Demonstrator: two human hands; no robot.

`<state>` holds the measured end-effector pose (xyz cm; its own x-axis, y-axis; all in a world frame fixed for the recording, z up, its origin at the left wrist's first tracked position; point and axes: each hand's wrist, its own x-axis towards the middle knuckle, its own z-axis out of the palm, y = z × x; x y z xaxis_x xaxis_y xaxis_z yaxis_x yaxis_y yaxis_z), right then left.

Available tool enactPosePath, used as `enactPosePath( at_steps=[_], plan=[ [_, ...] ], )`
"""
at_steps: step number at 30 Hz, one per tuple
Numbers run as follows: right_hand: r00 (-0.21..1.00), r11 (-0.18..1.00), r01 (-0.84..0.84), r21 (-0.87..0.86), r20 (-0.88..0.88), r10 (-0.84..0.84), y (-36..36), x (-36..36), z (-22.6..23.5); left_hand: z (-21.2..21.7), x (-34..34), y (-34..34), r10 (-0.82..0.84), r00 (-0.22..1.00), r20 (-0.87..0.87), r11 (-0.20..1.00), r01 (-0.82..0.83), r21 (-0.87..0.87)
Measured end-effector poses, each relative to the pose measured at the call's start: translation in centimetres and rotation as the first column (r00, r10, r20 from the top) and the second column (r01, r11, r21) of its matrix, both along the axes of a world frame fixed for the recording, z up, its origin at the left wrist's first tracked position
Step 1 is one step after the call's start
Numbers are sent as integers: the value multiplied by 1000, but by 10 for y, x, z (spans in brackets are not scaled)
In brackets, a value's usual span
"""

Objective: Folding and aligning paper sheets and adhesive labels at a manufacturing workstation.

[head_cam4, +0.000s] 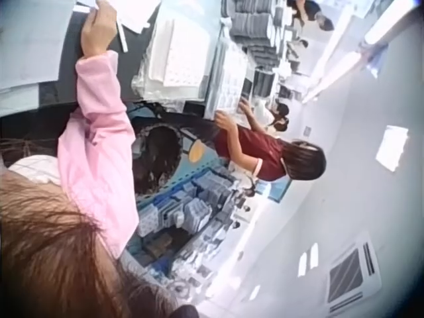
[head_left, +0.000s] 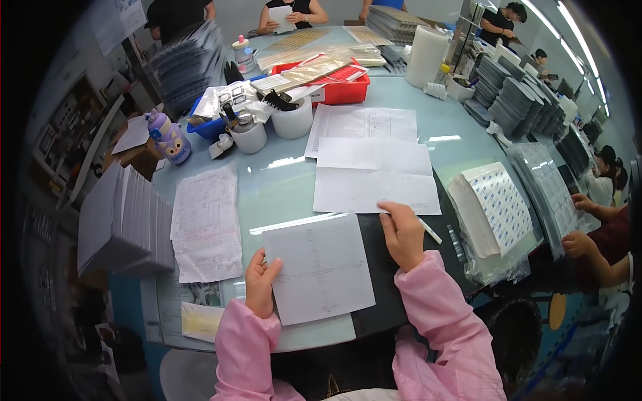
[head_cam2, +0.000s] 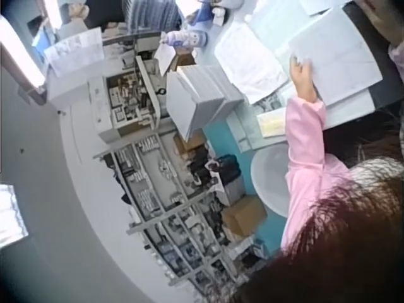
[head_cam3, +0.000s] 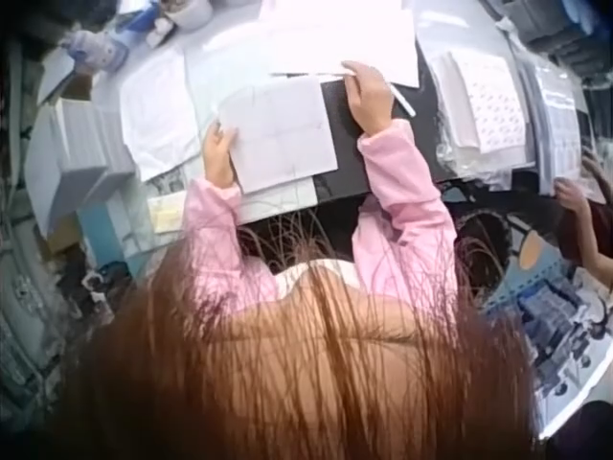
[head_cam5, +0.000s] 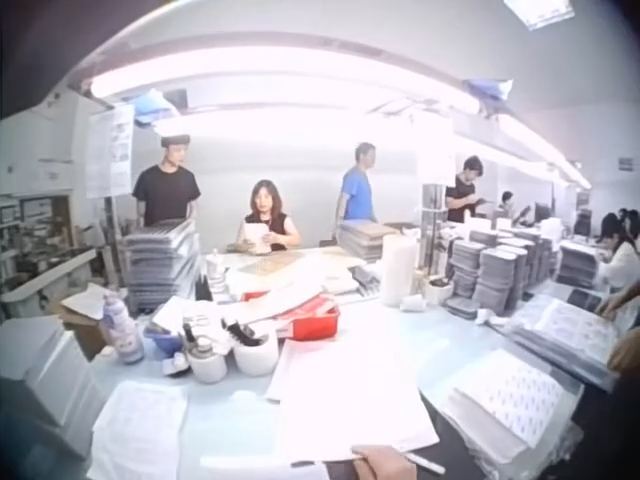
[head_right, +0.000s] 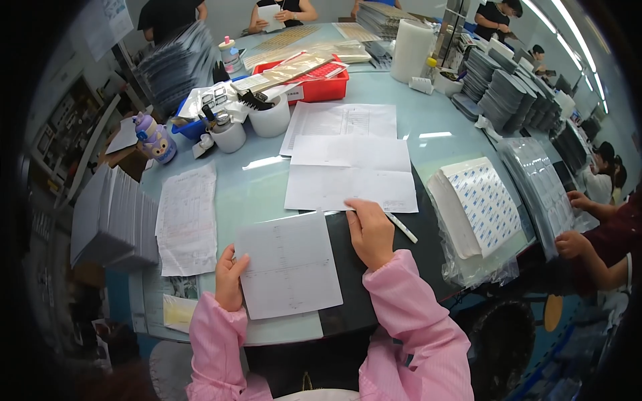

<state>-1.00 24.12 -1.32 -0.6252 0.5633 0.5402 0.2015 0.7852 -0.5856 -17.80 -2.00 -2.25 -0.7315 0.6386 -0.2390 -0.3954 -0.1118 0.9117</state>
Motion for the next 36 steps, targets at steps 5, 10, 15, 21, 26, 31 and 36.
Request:
enactPosePath(
  at_steps=[5,10,15,21,26,31,36],
  plan=[
    [902,980,-84,182,431,-3,10,1,-22,0,-4,-2,43,999,-4,999,-43,25],
    [846,968,-198,155,526,88,23,9,-24,1,-5,-3,82,996,23,995,-84,60],
    [840,966,-229,120,526,134,27,10,-22,-1,-8,-1,132,990,42,984,-136,112],
    [845,970,-224,99,516,143,29,10,-20,-2,-11,-2,102,994,48,984,-108,141],
    [948,973,-159,165,300,104,14,6,-6,-6,-11,-3,125,991,50,982,-130,134],
    [934,787,-342,-513,-95,344,-16,0,-11,-5,-10,-1,107,993,56,984,-114,134],
    [901,498,-292,-816,-59,431,-26,-5,-5,-5,-11,-1,93,995,44,988,-98,116]
  ],
)
